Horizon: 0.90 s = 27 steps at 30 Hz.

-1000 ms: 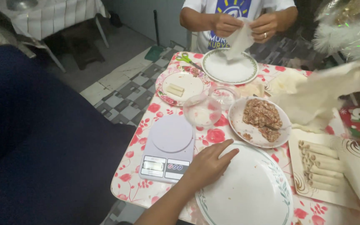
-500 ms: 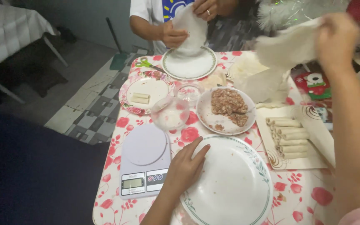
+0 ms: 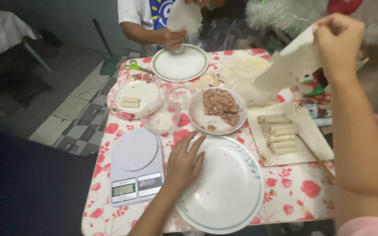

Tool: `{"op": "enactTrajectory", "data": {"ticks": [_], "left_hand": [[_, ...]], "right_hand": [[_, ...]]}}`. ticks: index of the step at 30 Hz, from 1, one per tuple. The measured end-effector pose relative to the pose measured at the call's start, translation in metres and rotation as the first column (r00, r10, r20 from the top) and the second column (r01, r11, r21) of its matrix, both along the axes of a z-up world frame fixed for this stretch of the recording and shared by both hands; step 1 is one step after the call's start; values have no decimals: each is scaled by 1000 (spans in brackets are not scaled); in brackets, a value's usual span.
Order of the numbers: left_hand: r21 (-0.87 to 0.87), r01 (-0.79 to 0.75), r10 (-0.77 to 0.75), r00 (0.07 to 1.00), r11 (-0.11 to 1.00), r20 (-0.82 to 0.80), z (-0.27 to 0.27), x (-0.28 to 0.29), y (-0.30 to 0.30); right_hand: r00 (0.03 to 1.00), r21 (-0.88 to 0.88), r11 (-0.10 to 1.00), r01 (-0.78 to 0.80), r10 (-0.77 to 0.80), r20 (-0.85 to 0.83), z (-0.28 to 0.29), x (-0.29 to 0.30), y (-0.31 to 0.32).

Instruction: Rolling meat filling into thin wrappers to make spring rolls

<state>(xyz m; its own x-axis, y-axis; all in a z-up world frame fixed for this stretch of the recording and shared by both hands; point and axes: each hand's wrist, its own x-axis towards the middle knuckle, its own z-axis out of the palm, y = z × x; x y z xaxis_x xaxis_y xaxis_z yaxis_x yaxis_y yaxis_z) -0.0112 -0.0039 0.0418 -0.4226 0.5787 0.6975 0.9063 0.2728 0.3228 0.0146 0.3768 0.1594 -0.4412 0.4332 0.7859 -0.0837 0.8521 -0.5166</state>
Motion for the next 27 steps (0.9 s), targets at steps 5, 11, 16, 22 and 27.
{"op": "enactTrajectory", "data": {"ticks": [5,11,16,22,27], "left_hand": [[220,251,-334,742,943,581,57,4,54],[432,248,-486,607,867,629,56,7,60],[93,124,-155,743,988,651,21,-24,34],[-79,63,-31,938,995,346,5,-8,-2],[-613,279,-24,920,739,390,12,39,-24]], "right_hand": [[974,-294,932,-213,227,13,17,43,-58],[823,-449,799,-400,528,208,-5,79,-114],[653,-593,674,-441,694,302,-67,68,-116],[559,-537,603,-590,785,268,-100,64,-137],[239,-535,549,-642,807,540,-89,72,-123]]}}
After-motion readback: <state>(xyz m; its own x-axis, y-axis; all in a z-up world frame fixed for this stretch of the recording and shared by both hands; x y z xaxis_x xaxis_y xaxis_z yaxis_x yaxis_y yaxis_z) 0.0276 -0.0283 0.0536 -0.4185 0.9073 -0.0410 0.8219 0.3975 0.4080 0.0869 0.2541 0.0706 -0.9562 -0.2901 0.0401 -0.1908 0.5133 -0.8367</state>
